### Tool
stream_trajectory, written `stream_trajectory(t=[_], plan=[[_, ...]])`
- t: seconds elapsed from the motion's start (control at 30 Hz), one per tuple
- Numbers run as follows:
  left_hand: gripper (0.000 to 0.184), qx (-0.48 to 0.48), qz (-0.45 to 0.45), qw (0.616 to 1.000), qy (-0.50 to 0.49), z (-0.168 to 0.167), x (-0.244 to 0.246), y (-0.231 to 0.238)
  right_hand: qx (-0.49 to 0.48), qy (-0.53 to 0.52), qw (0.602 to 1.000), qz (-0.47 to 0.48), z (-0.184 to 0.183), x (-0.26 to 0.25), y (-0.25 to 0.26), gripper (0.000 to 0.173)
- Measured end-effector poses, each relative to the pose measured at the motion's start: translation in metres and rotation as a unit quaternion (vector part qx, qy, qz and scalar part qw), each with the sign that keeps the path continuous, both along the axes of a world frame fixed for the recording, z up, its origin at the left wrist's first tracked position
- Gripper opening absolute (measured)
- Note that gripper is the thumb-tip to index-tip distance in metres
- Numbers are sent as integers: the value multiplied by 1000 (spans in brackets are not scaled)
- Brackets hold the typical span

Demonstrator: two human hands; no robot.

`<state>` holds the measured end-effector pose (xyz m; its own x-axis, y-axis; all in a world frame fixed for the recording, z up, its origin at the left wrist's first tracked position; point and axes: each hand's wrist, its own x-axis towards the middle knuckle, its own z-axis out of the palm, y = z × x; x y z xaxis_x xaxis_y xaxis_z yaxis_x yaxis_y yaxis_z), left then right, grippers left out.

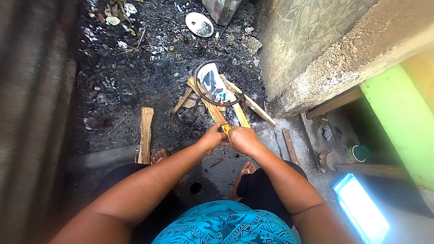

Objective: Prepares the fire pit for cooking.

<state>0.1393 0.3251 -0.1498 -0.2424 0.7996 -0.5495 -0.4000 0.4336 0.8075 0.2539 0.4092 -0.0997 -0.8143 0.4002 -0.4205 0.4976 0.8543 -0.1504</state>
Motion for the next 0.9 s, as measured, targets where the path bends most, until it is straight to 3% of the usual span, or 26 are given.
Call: stream_trajectory(t=[0.9], plan=[[48, -9, 3, 1000, -9, 1, 0, 0, -1, -8, 1000, -4, 0, 0, -1, 22]])
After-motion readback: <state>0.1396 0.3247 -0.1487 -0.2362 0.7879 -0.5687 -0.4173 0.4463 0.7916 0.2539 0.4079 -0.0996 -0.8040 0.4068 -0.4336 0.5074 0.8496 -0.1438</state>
